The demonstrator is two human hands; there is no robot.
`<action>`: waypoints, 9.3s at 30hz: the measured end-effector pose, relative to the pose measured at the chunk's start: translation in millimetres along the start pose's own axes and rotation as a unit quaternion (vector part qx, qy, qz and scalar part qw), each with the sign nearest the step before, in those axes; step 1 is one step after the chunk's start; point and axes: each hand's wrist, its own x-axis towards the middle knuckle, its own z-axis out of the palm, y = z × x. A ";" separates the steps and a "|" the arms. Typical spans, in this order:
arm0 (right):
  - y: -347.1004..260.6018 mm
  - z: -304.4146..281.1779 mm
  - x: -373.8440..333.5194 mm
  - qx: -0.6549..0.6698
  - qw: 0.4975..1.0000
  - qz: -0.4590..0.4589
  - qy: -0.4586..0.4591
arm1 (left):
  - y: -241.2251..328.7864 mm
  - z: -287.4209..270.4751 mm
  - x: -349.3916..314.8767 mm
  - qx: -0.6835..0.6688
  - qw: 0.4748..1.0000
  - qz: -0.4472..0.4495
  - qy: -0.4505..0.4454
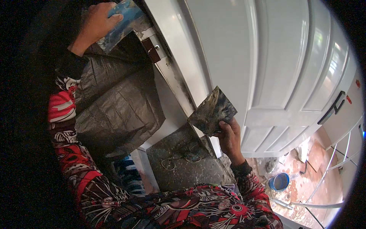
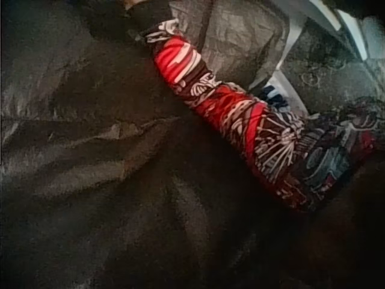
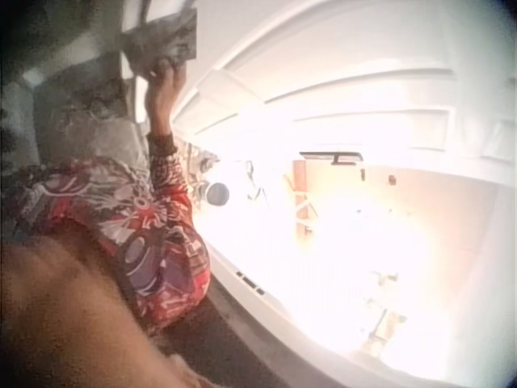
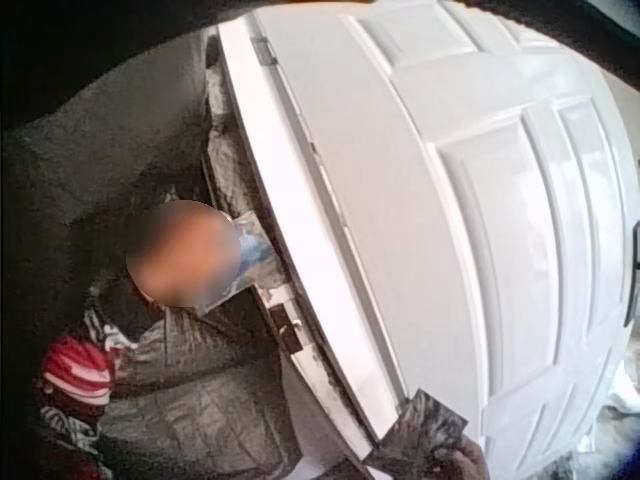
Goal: The person applies plaster to the wall frame surrounding a doorway using putty knives, transferring and smoothing the compound along the surface.
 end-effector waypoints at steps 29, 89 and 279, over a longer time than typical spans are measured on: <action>6.8 44.1 -25.2 0.094 0.983 0.157 -0.029 | 153.0 51.5 -199.2 -0.863 0.282 -0.401 -0.121; -50.0 -28.0 -91.4 -0.653 0.754 0.011 -0.068 | 381.2 93.0 -253.8 -0.742 0.397 -0.536 -0.066; -79.4 13.3 18.8 0.134 0.965 0.210 -0.086 | 227.0 61.5 -196.0 -0.427 0.898 -0.060 0.086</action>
